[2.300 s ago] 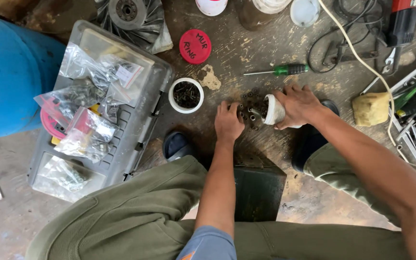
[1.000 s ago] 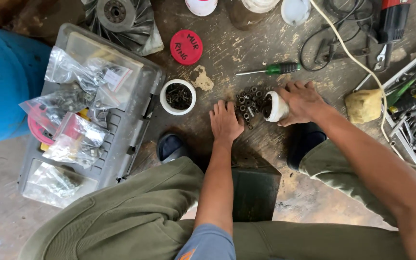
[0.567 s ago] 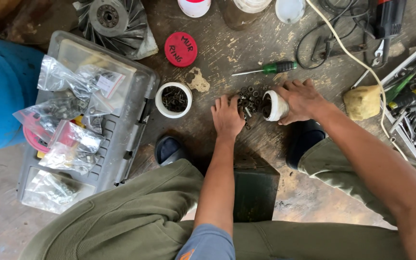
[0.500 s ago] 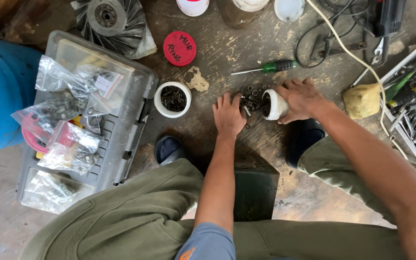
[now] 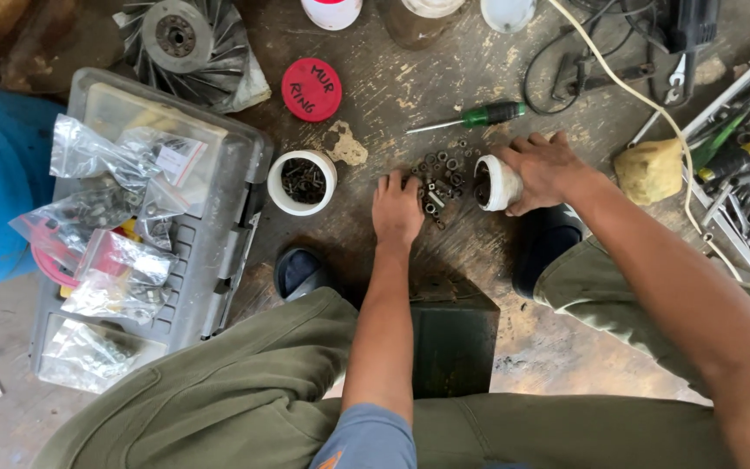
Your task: Sorting small hardware parts like screws and nuts into containers on a workbench
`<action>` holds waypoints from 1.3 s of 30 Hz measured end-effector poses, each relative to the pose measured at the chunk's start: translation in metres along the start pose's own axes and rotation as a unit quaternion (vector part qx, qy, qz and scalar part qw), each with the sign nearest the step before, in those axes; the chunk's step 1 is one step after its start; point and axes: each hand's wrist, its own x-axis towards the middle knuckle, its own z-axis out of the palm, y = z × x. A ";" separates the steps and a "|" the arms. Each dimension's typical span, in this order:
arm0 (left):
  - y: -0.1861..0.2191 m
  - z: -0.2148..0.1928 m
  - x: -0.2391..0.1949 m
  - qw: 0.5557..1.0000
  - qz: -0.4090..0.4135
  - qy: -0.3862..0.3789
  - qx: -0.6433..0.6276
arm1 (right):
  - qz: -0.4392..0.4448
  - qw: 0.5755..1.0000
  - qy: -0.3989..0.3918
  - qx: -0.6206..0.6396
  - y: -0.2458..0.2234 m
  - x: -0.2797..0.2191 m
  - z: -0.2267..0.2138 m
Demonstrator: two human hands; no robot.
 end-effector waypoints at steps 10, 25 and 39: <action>0.014 -0.035 0.008 1.000 -0.014 -0.016 0.012 | 0.002 1.000 -0.001 -0.011 0.012 0.005 0.010; -0.009 -0.056 0.024 0.975 -0.114 -0.188 0.021 | 0.012 0.996 -0.082 0.039 0.003 -0.006 -0.038; 0.033 -0.101 0.014 0.988 -0.094 -0.119 0.008 | -0.035 0.996 0.077 0.019 0.020 -0.014 0.025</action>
